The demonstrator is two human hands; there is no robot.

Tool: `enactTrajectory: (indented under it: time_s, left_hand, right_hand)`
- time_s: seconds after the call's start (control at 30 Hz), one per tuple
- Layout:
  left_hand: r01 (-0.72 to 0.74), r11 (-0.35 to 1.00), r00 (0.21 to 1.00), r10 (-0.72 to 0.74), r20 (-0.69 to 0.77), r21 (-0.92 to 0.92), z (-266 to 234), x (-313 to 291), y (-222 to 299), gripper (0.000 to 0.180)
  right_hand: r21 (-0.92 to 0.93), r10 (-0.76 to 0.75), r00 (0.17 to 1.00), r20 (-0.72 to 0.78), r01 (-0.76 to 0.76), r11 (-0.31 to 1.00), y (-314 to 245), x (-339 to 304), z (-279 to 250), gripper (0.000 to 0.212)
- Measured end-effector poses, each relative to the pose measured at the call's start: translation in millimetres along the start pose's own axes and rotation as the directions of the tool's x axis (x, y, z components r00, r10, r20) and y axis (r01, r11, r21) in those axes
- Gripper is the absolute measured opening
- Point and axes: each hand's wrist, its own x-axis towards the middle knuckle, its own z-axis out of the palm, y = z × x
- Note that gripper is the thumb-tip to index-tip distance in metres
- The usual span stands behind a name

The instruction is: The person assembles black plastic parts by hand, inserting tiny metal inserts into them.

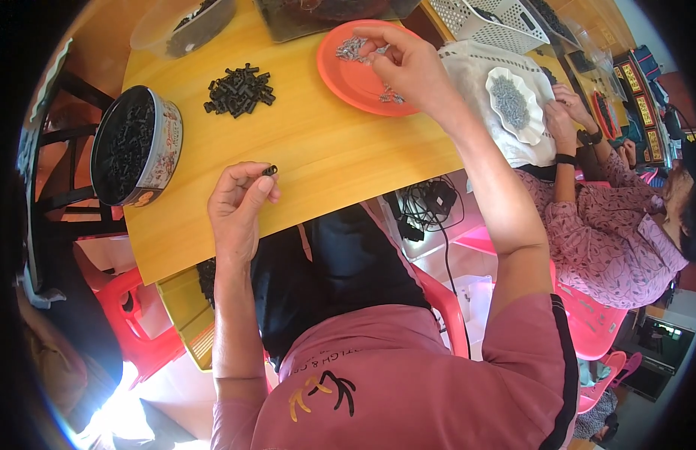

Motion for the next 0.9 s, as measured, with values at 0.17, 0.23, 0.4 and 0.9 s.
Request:
enactTrajectory:
  time_s: [0.17,0.23,0.4,0.9]
  left_hand:
    - [0.002,1.0,1.0,-0.002,-0.003,-0.001,-1,0,-1,0.018]
    - [-0.008,1.0,1.0,0.008,-0.004,-0.005,-1,0,0,0.018]
    - [-0.004,1.0,1.0,0.004,0.0,-0.007,0,0,-1,0.018]
    - [-0.024,1.0,1.0,0.024,-0.008,-0.01,0,1,-2,0.017]
  right_hand:
    - [-0.432,-0.212,0.977,-0.015,0.185,0.883,4,-2,1,0.03]
    - [-0.503,-0.214,0.976,0.024,0.197,0.841,6,-2,-3,0.027]
    - [-0.618,-0.124,0.988,0.087,0.151,0.771,11,-2,-18,0.021]
    - [-0.665,-0.075,0.928,0.364,0.315,0.677,15,-8,-43,0.012]
